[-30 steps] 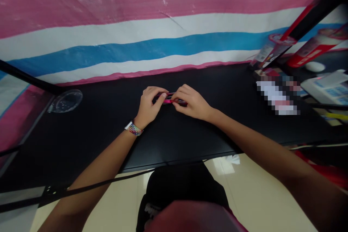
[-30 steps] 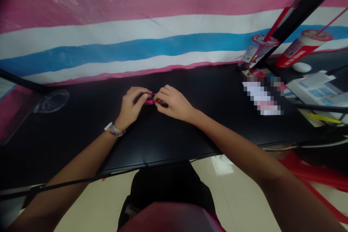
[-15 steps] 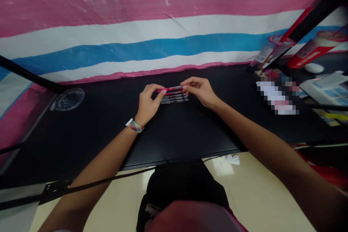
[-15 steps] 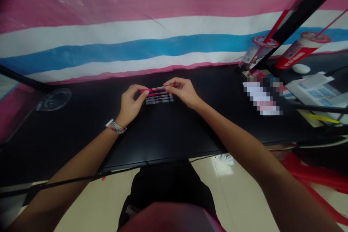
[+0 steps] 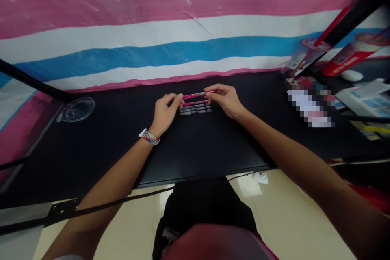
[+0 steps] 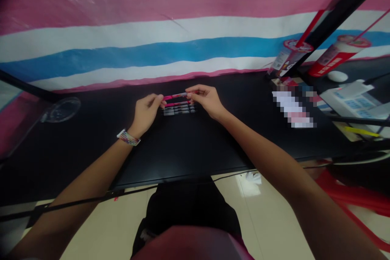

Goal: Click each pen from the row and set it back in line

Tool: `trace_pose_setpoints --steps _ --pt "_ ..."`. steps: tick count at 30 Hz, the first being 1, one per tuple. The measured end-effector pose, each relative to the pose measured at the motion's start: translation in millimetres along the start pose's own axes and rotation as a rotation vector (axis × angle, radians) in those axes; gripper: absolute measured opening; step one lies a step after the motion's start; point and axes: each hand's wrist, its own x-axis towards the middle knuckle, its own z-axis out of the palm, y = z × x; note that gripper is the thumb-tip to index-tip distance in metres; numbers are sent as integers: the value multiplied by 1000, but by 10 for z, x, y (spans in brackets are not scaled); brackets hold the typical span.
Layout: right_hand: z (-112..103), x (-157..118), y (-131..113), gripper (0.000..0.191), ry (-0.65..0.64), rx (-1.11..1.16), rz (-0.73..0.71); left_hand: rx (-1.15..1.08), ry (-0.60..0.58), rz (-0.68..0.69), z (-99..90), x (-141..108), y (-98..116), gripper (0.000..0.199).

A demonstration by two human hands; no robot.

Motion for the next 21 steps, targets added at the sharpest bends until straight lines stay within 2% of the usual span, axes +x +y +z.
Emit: trace_pose_setpoints --steps 1,4,6,8,11,14,16,19,21 --pt "-2 3 2 28 -1 9 5 -18 -7 -24 -1 0 -9 39" --pt "-1 4 -4 30 5 30 10 -103 13 -23 -5 -3 -21 23" --pt "1 3 -11 31 10 29 11 -112 20 -16 -10 -2 -23 26" --pt "3 1 -17 31 7 18 14 -110 18 -39 -16 2 -29 36" --pt "7 0 -23 34 8 -5 20 -156 42 -50 -21 16 -50 28" --pt "12 3 -27 37 21 -10 22 -136 23 -43 -24 28 -71 33" --pt "16 5 -28 39 22 -6 23 -103 7 -65 -27 34 -77 44" --pt "24 2 -30 40 29 1 30 -140 23 -70 -37 40 -71 34" --pt "29 -3 -33 39 34 12 28 -168 22 -54 -49 44 -60 34"
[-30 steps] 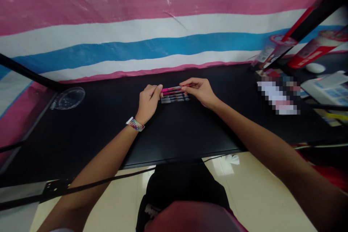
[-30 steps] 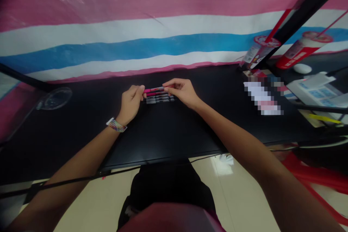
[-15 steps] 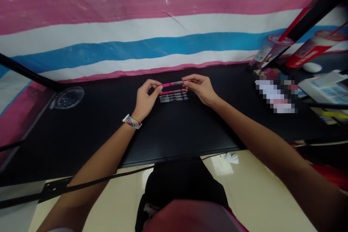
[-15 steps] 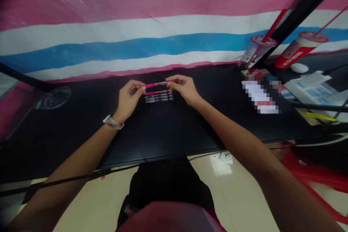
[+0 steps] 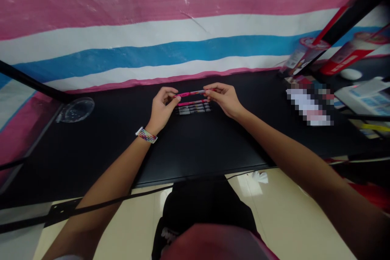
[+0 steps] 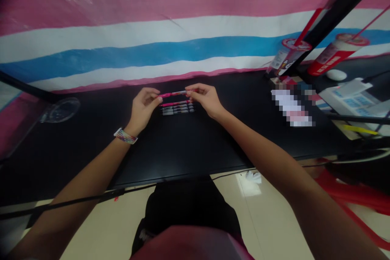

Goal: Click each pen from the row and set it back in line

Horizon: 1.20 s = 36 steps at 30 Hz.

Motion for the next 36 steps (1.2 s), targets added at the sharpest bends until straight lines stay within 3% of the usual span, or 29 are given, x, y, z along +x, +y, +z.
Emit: trace_pose_setpoints --steps 8,10,15,19,22,25,29,33,36 --pt "-3 -2 -13 30 -11 -30 -18 110 60 -80 -22 -3 -26 71" --pt "-20 14 1 29 13 -51 -37 101 92 -67 -30 7 -48 67" --pt "-69 56 21 22 110 -75 -79 46 162 -34 -58 47 -99 33" --pt "-92 75 1 20 183 -106 -97 -3 168 -39 -61 57 -124 21" --pt "-76 57 -18 19 177 -118 -115 -41 143 -39 -53 42 -101 21" --pt "-29 7 -25 22 51 -118 -74 -4 51 -40 -48 15 -57 26" --pt "18 -37 -13 25 -17 -117 -43 136 4 -1 -48 -14 -31 57" --pt "5 -21 -8 29 21 -60 -2 72 -16 50 -23 -16 -44 30" --pt "-7 -7 -7 30 8 -38 18 -7 -48 36 1 -15 -50 34"
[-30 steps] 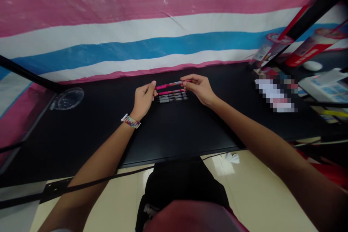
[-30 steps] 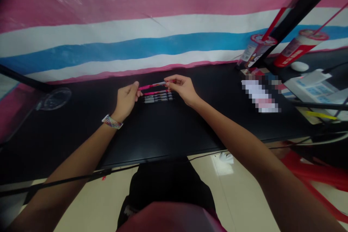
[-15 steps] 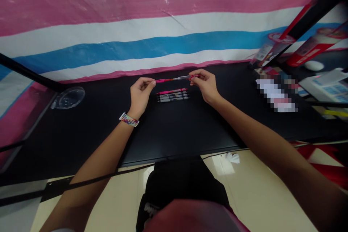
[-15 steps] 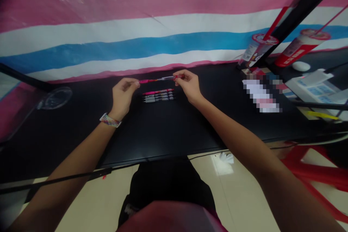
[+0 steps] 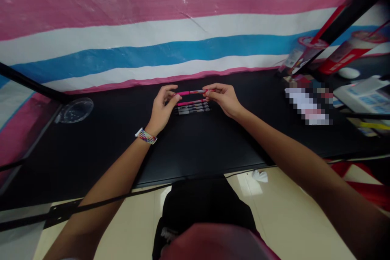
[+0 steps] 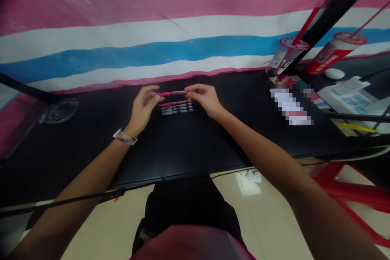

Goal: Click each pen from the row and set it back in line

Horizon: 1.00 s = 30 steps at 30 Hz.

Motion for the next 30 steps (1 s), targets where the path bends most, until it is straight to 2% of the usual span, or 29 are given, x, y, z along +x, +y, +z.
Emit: trace_pose_setpoints --steps 3,7,12,17,20,23,26,30 --pt "4 0 11 30 -16 -12 4 13 -19 -15 2 -1 -5 29" --pt "15 -4 26 30 -14 8 6 102 -7 101 -12 0 4 59" --pt "17 -5 28 26 -19 23 -4 84 10 -13 -7 -7 73 27" --pt "13 -3 32 24 -11 33 -10 153 4 63 -26 -2 114 44" --pt "19 -5 33 24 -15 33 -20 172 8 -4 -36 2 97 14" --pt "31 -9 28 25 -5 19 -15 198 -11 -28 -41 -1 82 25" --pt "39 -16 15 27 -1 16 11 189 12 25 -45 -6 78 9" --pt "42 -32 -16 23 -14 65 33 186 49 63 -45 -10 75 8"
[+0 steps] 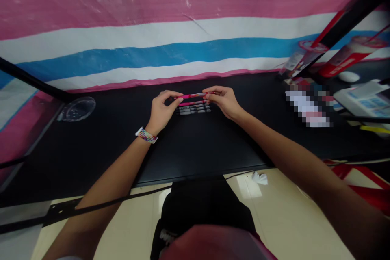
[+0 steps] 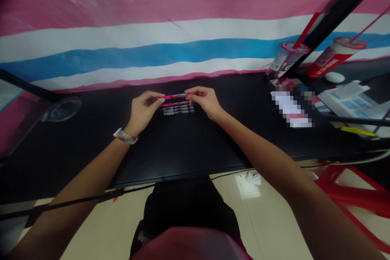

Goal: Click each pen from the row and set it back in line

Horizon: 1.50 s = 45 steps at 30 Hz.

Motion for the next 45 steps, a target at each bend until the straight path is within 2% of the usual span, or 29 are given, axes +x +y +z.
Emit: trace_pose_setpoints --steps 3,6,9,12,17,21,26,29,34,39,45 --pt "2 -18 -55 28 -88 152 75 -52 14 -12 9 -1 3 9" --pt "6 -36 -133 45 -212 315 189 -100 21 -23 17 1 8 14" --pt "15 -49 -192 56 -260 383 274 -129 37 -12 16 4 10 17" --pt "39 -56 -201 55 -262 427 316 -133 43 -2 12 2 20 16" --pt "92 -74 -181 40 -227 489 310 -125 10 10 32 -13 49 13" --pt "101 -82 -189 44 -232 520 310 -127 17 4 50 -16 31 13" --pt "78 -62 -161 31 -234 595 309 -145 23 15 51 -11 12 14" --pt "65 -57 -145 33 -275 615 327 -152 33 18 46 -12 30 14" --pt "54 -56 -131 32 -281 597 298 -143 38 4 44 -16 48 15" --pt "63 -67 -167 43 -279 554 317 -153 45 12 46 -16 53 12" --pt "106 -92 -196 39 -183 420 283 -114 28 4 53 -26 55 14"
